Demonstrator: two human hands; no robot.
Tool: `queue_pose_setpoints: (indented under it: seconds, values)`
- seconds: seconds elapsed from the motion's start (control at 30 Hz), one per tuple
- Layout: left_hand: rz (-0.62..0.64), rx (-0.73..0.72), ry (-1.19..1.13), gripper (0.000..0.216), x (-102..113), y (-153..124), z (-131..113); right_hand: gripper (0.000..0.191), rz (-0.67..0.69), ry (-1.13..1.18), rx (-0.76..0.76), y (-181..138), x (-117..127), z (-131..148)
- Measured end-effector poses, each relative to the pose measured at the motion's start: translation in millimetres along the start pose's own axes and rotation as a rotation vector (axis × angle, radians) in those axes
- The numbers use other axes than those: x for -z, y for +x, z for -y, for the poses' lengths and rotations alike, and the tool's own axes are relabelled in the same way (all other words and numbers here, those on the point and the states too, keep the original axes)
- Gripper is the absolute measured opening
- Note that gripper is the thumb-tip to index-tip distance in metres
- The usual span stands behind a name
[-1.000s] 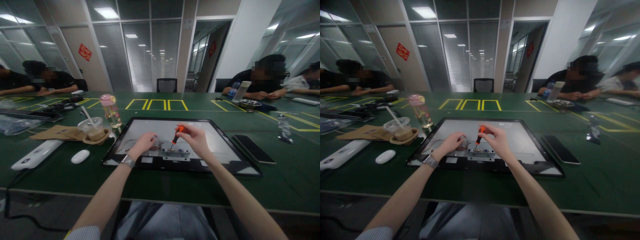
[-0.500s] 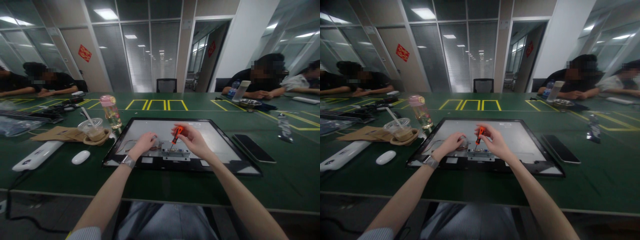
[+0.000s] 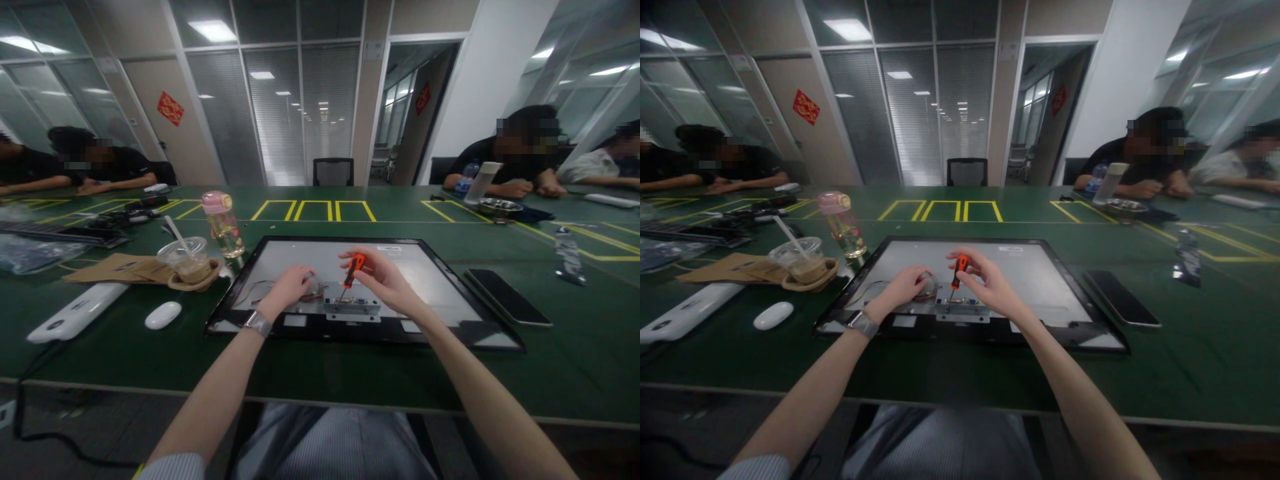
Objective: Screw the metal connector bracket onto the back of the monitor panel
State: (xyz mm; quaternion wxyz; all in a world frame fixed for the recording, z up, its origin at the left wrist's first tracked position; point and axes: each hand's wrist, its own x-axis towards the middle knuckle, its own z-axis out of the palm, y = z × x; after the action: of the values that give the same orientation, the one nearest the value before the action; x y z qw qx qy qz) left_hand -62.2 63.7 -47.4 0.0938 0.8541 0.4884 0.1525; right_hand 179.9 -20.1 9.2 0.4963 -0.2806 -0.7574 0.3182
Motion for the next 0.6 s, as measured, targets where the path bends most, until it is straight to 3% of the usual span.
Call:
queue_pose_setpoints:
  seconds: [0.2, 0.6]
  values:
    - [0.011, -0.006, 0.017, 0.029, 1.8, -0.6, -2.6, 0.032, -0.153, -0.134, -0.001, -0.3, -3.7, -2.6]
    - [-0.007, -0.023, -0.021, 0.029, -3.2, 0.6, 3.5, 0.034, -0.030, -0.082, 0.010, -2.8, -0.5, -3.6]
